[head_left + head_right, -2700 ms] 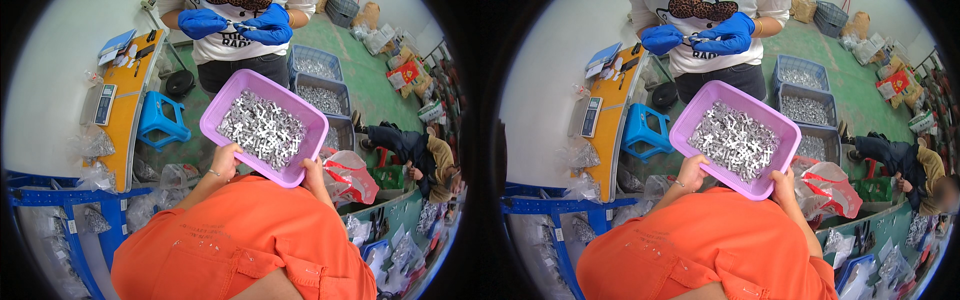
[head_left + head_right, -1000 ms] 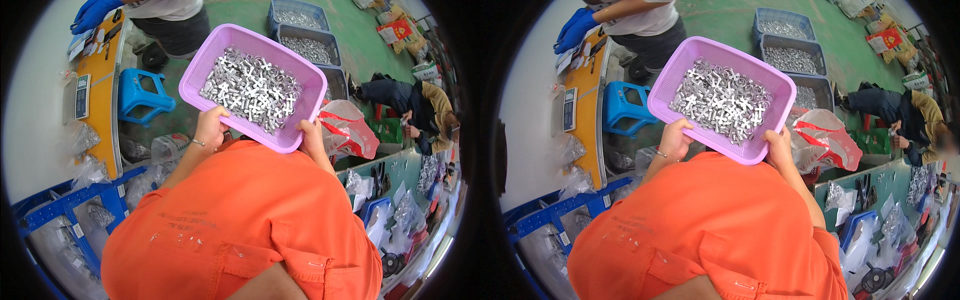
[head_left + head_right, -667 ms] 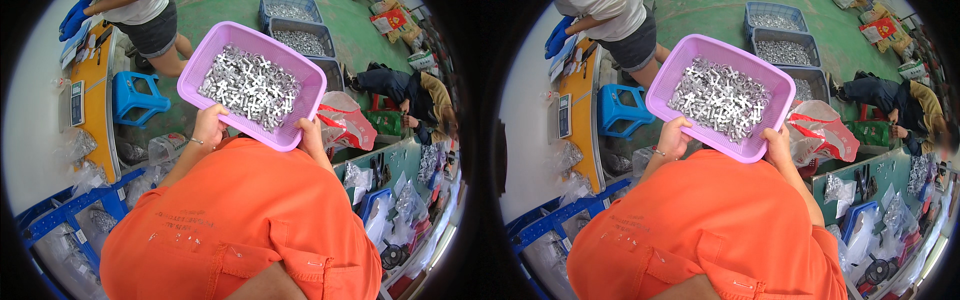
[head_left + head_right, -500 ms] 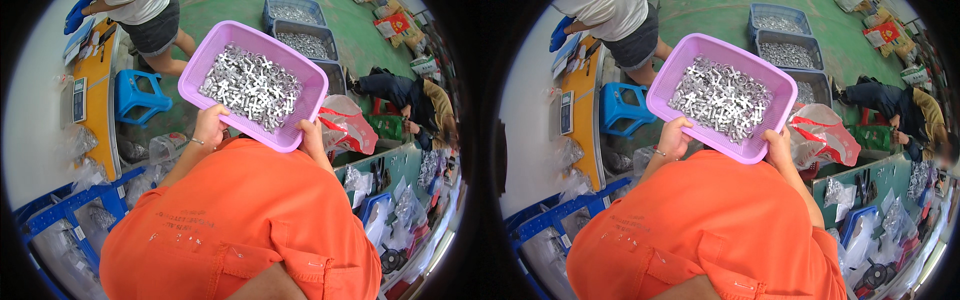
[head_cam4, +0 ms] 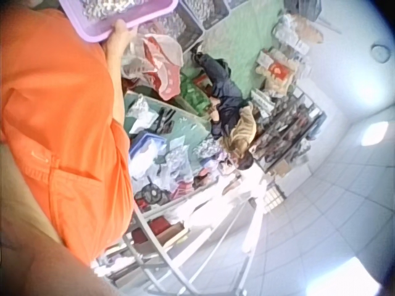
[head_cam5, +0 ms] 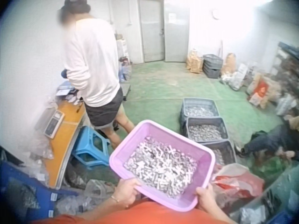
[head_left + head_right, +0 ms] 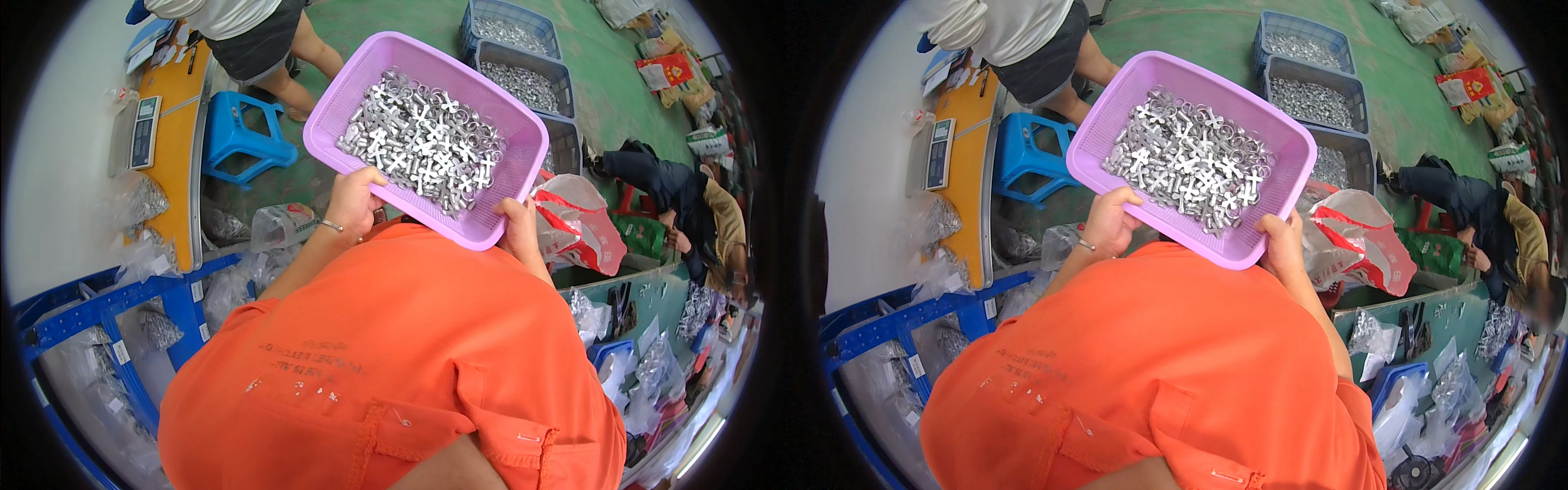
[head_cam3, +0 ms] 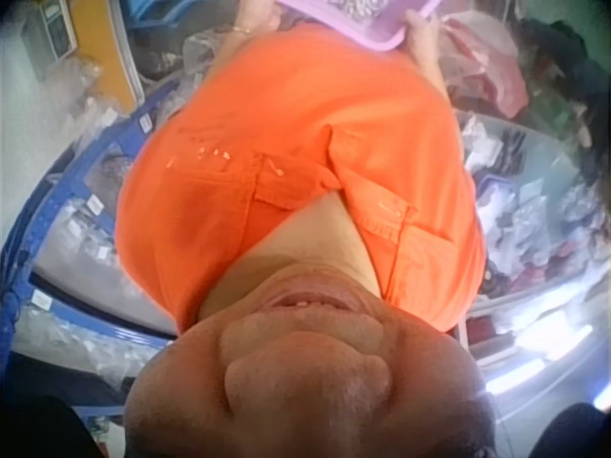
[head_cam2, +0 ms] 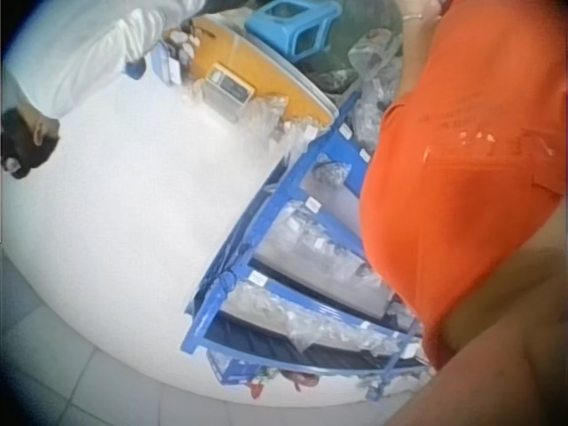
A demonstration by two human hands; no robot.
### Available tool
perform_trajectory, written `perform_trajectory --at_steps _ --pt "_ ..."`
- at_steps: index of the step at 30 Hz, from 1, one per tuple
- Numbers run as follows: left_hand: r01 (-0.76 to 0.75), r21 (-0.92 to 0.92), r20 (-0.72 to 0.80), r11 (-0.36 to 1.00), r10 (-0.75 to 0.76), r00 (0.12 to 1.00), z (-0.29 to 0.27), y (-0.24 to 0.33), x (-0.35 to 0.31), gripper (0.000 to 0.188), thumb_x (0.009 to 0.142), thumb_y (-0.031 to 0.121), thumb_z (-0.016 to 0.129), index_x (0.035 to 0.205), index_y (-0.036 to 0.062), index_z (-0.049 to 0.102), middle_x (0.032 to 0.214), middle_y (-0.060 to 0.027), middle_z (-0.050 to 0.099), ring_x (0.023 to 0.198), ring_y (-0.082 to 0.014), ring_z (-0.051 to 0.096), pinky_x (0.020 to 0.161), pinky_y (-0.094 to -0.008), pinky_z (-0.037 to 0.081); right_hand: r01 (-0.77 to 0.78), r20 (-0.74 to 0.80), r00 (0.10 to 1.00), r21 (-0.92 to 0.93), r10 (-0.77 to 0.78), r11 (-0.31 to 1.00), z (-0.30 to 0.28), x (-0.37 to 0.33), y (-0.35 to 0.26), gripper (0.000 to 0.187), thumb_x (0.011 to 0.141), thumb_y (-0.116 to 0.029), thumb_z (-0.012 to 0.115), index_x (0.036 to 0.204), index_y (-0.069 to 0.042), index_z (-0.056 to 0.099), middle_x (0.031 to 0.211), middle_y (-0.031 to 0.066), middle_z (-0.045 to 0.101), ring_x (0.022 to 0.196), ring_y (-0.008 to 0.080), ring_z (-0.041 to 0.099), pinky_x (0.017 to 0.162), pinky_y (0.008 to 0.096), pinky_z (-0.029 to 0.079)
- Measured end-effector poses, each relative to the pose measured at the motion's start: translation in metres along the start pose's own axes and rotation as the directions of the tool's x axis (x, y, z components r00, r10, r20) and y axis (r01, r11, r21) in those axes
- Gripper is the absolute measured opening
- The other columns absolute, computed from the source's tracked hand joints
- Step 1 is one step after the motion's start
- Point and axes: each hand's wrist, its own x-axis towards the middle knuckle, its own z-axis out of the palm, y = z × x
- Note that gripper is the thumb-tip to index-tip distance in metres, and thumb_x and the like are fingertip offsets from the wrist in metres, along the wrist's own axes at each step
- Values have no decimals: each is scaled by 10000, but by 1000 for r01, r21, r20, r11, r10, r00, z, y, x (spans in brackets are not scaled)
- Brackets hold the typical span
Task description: The person sorts small metal parts from a tray into a plastic bag by hand, then walks across the floor and refills a water bottle from a dispenser.
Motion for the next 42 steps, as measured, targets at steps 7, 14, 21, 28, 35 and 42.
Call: perform_trajectory --at_steps 7,14,21,28,35,42 --pt "-3 7 1 1000 3 1000 1 1 0 158 686 -39 483 837 -55 529 853 -144 572 789 -274 602 686 -414 516 8 27 1000 -22 -8 1000 2 -1 -3 383 600 30 434 973 100 486 849 148 568 720 228 573 674 321 493" --pt "5 16 38 1000 -5 999 0 2 2 127 689 -41 470 809 -43 513 840 -143 566 772 -279 598 664 -426 513 22 -7 1000 1 -22 1000 2 -2 0 382 598 59 438 976 74 490 831 116 562 717 206 565 650 299 481" --pt "27 9 29 1000 -27 999 -1 2 3 186 696 -34 467 873 -60 516 903 -158 566 838 -294 594 718 -436 510 25 -16 1000 4 -25 1000 1 -3 3 399 595 51 442 991 79 479 848 128 561 728 214 567 670 314 484" --pt "4 -14 -4 1000 -4 1000 12 10 -6 141 695 -37 474 827 -38 525 827 -132 574 730 -248 599 599 -336 495 21 -23 1000 26 -21 999 -1 -1 5 414 597 60 463 1011 61 480 861 106 556 734 196 556 663 299 474" --pt "-1 17 11 1000 1 1000 4 6 -1 172 693 -43 473 859 -44 520 863 -128 570 768 -251 602 629 -346 508 14 -27 1000 31 -14 999 2 -3 4 423 594 59 467 1016 53 483 856 100 556 729 192 553 660 286 468" --pt "9 18 20 1000 -10 1000 -3 -1 5 223 694 -44 470 910 -64 524 906 -147 573 808 -272 602 674 -375 511 15 -12 1000 4 -15 1000 1 -2 3 394 599 57 457 993 56 484 836 105 557 713 191 551 645 289 467"
